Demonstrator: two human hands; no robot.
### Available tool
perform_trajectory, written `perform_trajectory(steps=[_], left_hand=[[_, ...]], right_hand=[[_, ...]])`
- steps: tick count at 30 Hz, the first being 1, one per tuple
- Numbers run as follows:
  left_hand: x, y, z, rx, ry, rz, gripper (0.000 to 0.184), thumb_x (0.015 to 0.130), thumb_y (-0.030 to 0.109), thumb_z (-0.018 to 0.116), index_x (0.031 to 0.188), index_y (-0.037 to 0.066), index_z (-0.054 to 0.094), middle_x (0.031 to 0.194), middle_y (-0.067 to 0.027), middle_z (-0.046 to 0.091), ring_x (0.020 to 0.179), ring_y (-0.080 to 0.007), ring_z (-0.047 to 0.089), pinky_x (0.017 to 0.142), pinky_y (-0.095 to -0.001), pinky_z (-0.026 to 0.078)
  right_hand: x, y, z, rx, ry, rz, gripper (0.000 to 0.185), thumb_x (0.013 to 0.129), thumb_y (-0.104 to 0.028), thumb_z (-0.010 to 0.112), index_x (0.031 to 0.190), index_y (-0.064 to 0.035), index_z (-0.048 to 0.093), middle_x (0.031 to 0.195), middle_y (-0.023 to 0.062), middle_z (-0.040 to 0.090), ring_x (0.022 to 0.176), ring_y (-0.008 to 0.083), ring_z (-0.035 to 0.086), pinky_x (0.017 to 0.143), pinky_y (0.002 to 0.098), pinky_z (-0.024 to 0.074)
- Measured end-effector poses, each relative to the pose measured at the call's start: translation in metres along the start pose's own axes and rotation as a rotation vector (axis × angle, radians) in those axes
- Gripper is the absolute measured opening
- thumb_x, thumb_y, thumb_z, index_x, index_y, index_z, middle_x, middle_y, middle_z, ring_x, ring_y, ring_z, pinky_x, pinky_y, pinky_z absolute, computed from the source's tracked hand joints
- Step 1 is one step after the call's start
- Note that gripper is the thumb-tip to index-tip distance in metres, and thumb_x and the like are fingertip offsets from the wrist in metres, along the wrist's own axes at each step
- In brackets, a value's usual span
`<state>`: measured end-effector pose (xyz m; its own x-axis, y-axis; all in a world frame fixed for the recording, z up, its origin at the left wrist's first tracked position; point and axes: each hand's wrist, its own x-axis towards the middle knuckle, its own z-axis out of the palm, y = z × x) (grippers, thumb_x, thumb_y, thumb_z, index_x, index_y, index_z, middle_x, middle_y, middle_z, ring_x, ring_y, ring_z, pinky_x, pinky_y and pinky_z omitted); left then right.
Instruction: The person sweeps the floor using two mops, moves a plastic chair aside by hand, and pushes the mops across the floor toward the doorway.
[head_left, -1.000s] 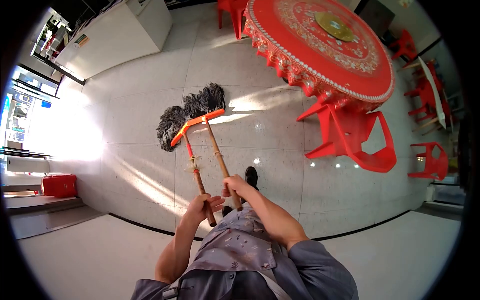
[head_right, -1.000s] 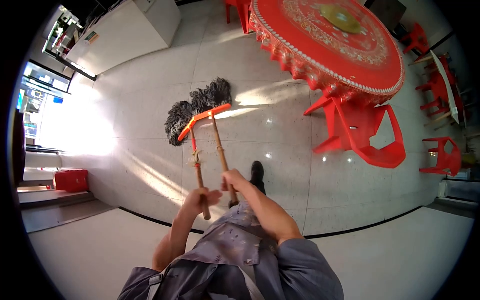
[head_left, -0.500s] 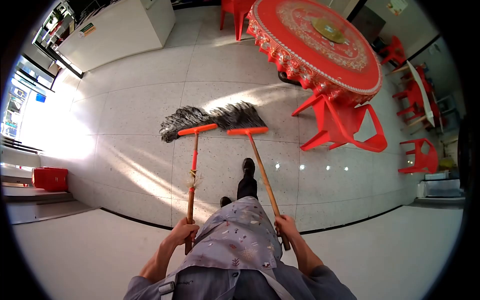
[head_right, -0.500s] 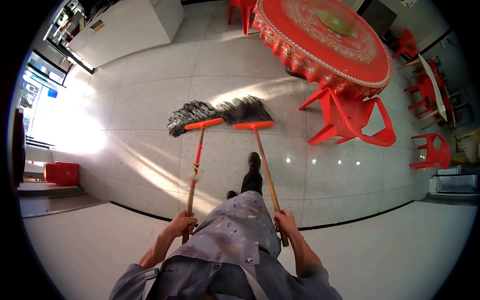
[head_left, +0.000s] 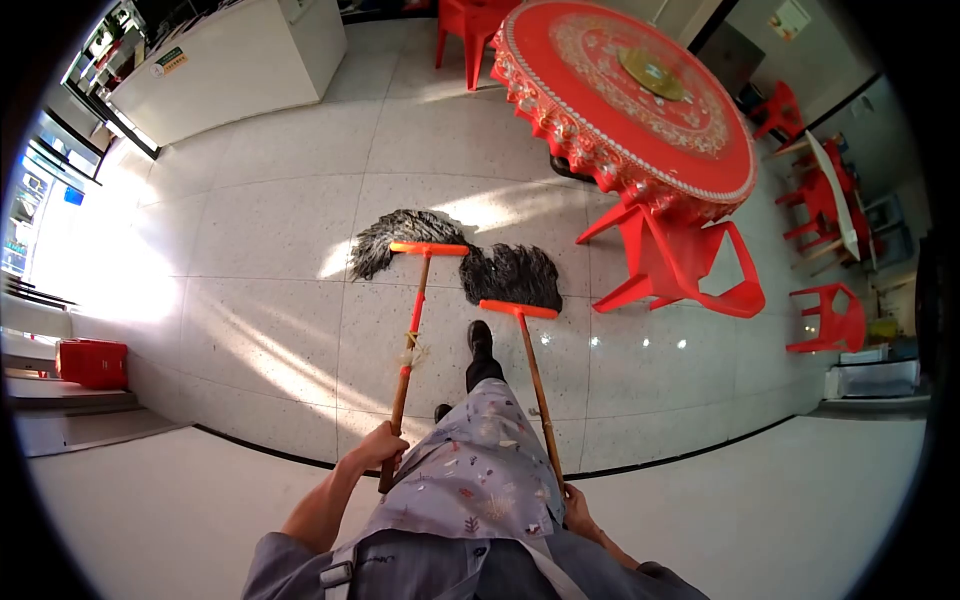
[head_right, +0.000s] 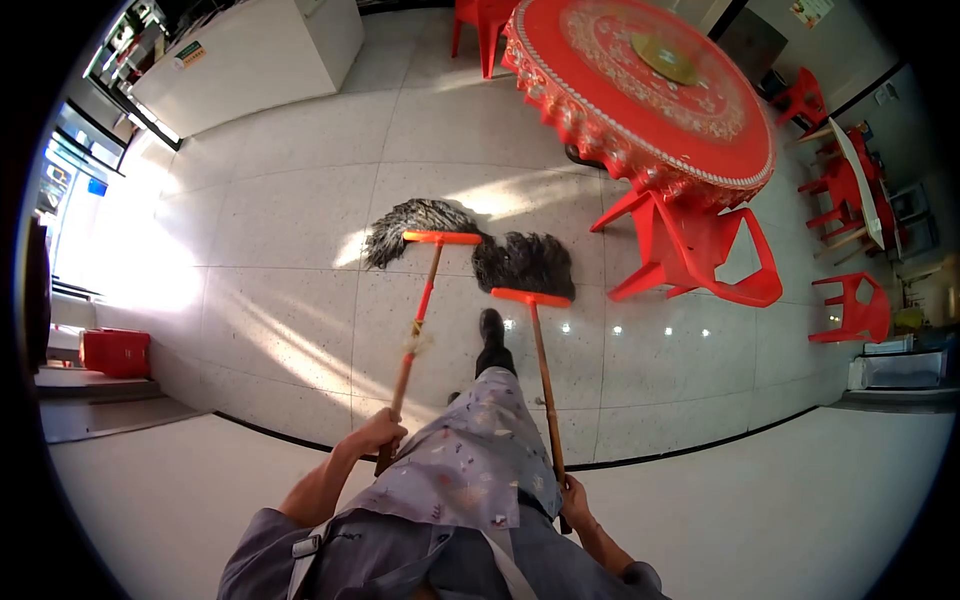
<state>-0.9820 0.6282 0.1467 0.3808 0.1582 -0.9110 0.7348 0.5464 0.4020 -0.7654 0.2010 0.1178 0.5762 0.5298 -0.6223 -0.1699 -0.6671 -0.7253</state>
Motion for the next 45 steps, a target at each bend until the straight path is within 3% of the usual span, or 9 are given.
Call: perform_trajectory(steps=[2,5,8,24,28,33,41,44,45], left_hand=[[0.014,0.020,-0.003,0.013,-0.021,0.025,0.016,0.077,-0.002,0.061,0.080,-0.004,0.045,0.059,-0.0092,0.052,0.048,-0.0195,0.054,0.041,-0.0379,0.048],[0.029,0.064,-0.004,0.001,0.057,0.027,0.014,0.078,-0.002,0.059,0.080,-0.004,0.046,0.060,-0.0088,0.051,0.048,-0.0203,0.055,0.041,-0.0385,0.049],[0.068,0.103,-0.018,-0.006,-0.021,0.047,0.013,0.078,-0.001,0.059,0.079,-0.003,0.046,0.060,-0.0090,0.051,0.048,-0.0202,0.054,0.040,-0.0384,0.048],[0.308,0.528,-0.054,-0.267,0.161,0.178,0.016,0.082,0.004,0.062,0.068,-0.001,0.055,0.055,-0.0117,0.056,0.041,-0.0228,0.053,0.040,-0.0375,0.045],[0.323,0.601,-0.066,-0.427,0.198,0.251,0.016,0.089,0.008,0.060,0.077,0.000,0.054,0.056,-0.0079,0.052,0.045,-0.0192,0.050,0.044,-0.0345,0.044],[0.305,0.546,-0.070,-0.348,0.233,0.126,0.020,0.092,0.010,0.057,0.075,0.004,0.049,0.055,-0.0059,0.048,0.044,-0.0187,0.048,0.042,-0.0350,0.042],[0.196,0.269,-0.062,-0.305,0.328,-0.053,0.022,0.089,0.019,0.058,0.077,0.003,0.049,0.055,-0.0048,0.046,0.039,-0.0182,0.046,0.035,-0.0354,0.040],[0.144,0.174,-0.049,-0.227,0.360,-0.264,0.023,0.088,0.019,0.059,0.073,0.003,0.051,0.056,-0.0047,0.046,0.040,-0.0188,0.047,0.036,-0.0365,0.039],[0.135,0.126,-0.046,-0.122,0.302,-0.173,0.025,0.087,0.022,0.061,0.075,0.001,0.055,0.058,-0.0065,0.050,0.044,-0.0204,0.052,0.040,-0.0380,0.042]], right_hand=[[0.027,-0.011,-0.014,0.027,-0.026,-0.049,0.028,0.095,-0.020,0.053,0.111,0.0021,0.058,0.077,0.0100,0.060,0.061,0.0153,0.056,0.050,0.0317,0.0467],[0.078,-0.057,-0.036,0.058,-0.019,0.332,0.020,0.093,-0.020,0.051,0.092,-0.0003,0.054,0.069,0.0070,0.055,0.055,0.0141,0.054,0.045,0.0317,0.0466],[0.150,-0.105,-0.053,0.011,-0.041,0.375,0.016,0.094,-0.021,0.052,0.093,-0.0050,0.052,0.062,0.0033,0.051,0.047,0.0142,0.049,0.040,0.0325,0.0424],[0.746,-0.424,-0.115,-0.231,-0.138,0.104,0.024,0.091,-0.021,0.048,0.076,-0.0034,0.052,0.055,0.0079,0.052,0.038,0.0189,0.048,0.035,0.0357,0.0365],[0.778,-0.495,-0.074,-0.137,-0.102,0.053,0.015,0.089,-0.019,0.051,0.088,-0.0043,0.052,0.056,0.0087,0.054,0.039,0.0212,0.052,0.036,0.0360,0.0387],[0.726,-0.449,-0.030,0.091,-0.096,0.100,0.018,0.093,-0.018,0.051,0.108,-0.0081,0.049,0.057,0.0037,0.048,0.038,0.0180,0.047,0.034,0.0363,0.0375],[0.517,-0.312,-0.087,-0.062,-0.095,0.183,0.028,0.096,-0.022,0.049,0.121,-0.0093,0.051,0.056,0.0049,0.048,0.038,0.0163,0.047,0.036,0.0358,0.0365],[0.450,-0.241,-0.115,-0.523,0.052,-0.036,0.032,0.092,-0.025,0.055,0.118,-0.0070,0.051,0.073,0.0175,0.061,0.063,0.0328,0.062,0.055,0.0438,0.0467],[0.431,-0.230,-0.122,-0.611,0.082,-0.111,0.034,0.090,-0.026,0.058,0.116,-0.0062,0.051,0.081,0.0224,0.064,0.074,0.0394,0.065,0.062,0.0472,0.0489]])
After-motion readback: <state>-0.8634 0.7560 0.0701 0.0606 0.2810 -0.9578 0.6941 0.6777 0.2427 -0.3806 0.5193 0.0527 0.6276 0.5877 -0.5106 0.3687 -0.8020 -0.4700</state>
